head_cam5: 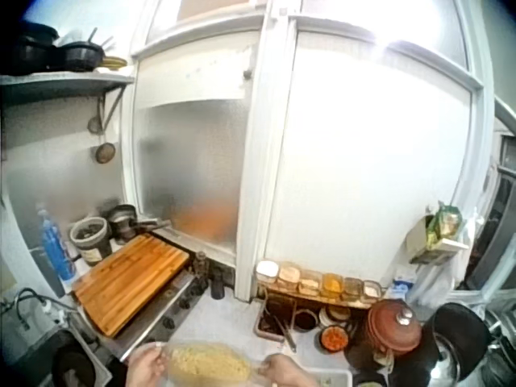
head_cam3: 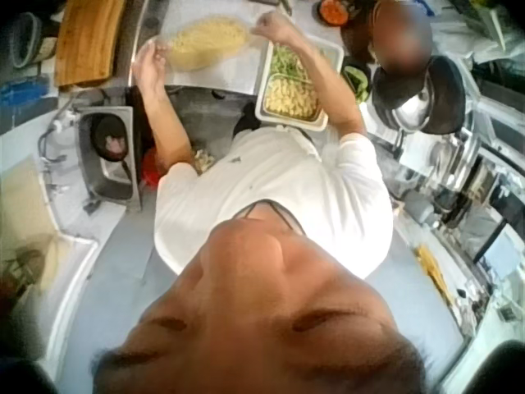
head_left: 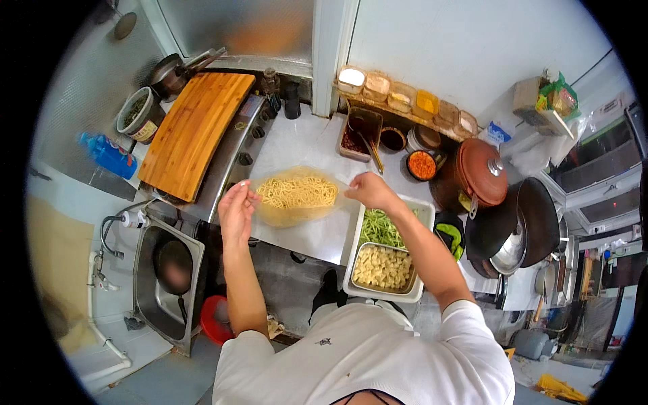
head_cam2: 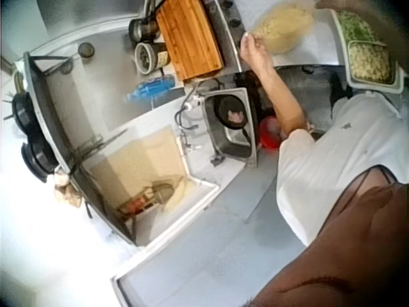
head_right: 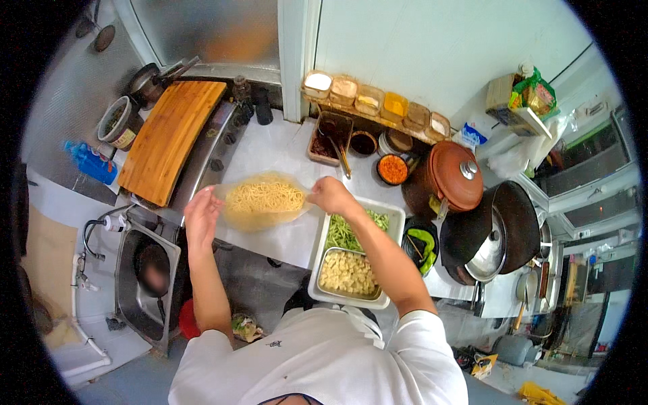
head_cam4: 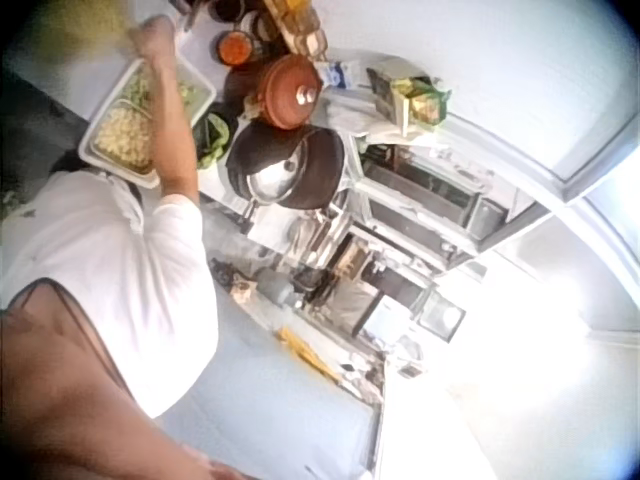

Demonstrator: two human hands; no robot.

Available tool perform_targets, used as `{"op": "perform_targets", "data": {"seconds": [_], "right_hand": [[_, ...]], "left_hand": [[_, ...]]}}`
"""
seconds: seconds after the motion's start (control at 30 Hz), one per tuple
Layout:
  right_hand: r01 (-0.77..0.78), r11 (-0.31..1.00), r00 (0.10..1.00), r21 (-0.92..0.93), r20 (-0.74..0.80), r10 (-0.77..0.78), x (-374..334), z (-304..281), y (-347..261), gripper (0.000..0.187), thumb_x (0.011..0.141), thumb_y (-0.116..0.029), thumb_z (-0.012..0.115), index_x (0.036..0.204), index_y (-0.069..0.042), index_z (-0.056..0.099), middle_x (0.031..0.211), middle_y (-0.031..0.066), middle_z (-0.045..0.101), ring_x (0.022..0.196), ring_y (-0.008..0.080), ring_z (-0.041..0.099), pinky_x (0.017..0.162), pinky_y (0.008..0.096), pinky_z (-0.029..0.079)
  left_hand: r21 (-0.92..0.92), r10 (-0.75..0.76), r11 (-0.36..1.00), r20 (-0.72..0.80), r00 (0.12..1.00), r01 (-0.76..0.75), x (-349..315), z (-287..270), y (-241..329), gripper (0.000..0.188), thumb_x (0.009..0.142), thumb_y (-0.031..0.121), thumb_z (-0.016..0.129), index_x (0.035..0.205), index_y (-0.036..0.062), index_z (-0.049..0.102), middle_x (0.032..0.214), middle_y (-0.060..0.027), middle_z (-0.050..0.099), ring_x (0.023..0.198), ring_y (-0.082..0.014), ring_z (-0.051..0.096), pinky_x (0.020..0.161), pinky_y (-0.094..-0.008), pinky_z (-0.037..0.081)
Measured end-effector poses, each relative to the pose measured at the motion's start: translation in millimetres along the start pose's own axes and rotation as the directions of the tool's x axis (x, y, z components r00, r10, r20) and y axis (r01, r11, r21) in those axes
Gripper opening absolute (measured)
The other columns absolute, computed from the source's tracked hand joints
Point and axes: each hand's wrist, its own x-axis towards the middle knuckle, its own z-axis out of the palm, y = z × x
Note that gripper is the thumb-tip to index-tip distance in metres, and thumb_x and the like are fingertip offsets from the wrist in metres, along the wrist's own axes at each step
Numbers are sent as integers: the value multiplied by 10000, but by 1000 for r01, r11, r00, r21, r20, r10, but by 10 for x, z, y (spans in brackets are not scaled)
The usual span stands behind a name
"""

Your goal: The person grills sliced meat on a flat-top, then assembles wraps by placing the meat and lettuce onto flatbreads on a cutting board. They wrap the food in paper, serve it to a customer, and then organize ingredients by placing containers of noodles and vegetables into a refrigerator.

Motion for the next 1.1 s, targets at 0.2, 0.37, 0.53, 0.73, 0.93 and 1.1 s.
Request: {"op": "perform_targets", "data": {"seconds": [0.2, 0.37, 0.53, 0.73, 0.93, 1.1], "right_hand": [[91, 833, 992, 545, 20, -122, -218, 85, -266, 213, 955, -189, 653, 1029, -7, 734, 664, -26, 545, 538, 76, 456, 479, 249, 393], [435, 900, 899, 11, 45, -435, -268, 798, -116, 326, 970, -125, 554, 1275, -33, 622, 857, 30, 657, 741, 127, 642, 622, 296, 525], [651, 759, 752, 16, -153, -641, -493, 766, -123, 391, 949, -29, 489, 1331, 7, 562, 1007, 82, 700, 878, 135, 654, 742, 284, 539], [517, 735, 850, 439, -364, -380, -275, 916, 153, 312, 983, -37, 475, 1258, 4, 616, 936, 47, 690, 750, 93, 620, 671, 245, 520], [423, 695, 845, 581, -531, -70, -436, 467, 439, 264, 969, -35, 475, 1168, -14, 647, 876, 35, 667, 671, 81, 577, 609, 238, 490], [362, 745, 887, 560, -452, -92, -443, 705, 405, 399, 921, 21, 482, 1295, -37, 606, 976, 50, 672, 671, 76, 586, 627, 248, 503]], "left_hand": [[89, 39, 995, 115, 993, -49, -346, 243, 77, 151, 1001, 91, 595, 1101, -13, 637, 944, -86, 682, 896, -161, 654, 853, -313, 534], [250, -78, 968, 215, 974, 22, -323, 626, -429, 79, 983, 73, 602, 1032, 10, 596, 1043, -140, 719, 1003, -193, 680, 926, -305, 517], [171, -140, 980, 229, 963, 102, -321, 731, -526, 109, 996, 90, 573, 1063, 9, 545, 1052, -170, 708, 995, -220, 681, 945, -338, 509], [310, -40, 950, 232, 972, -35, -233, 809, -794, 232, 980, 96, 617, 1153, -16, 512, 1040, -121, 645, 923, -158, 632, 833, -286, 506], [525, -15, 845, 218, 976, -104, -305, 968, -994, 314, 947, 134, 670, 1174, -23, 519, 1033, -128, 671, 923, -161, 639, 827, -285, 503], [319, -45, 948, 156, 987, -7, -373, 1000, -664, 265, 938, 68, 658, 1139, -39, 523, 962, -145, 699, 873, -190, 662, 846, -306, 507]]}}
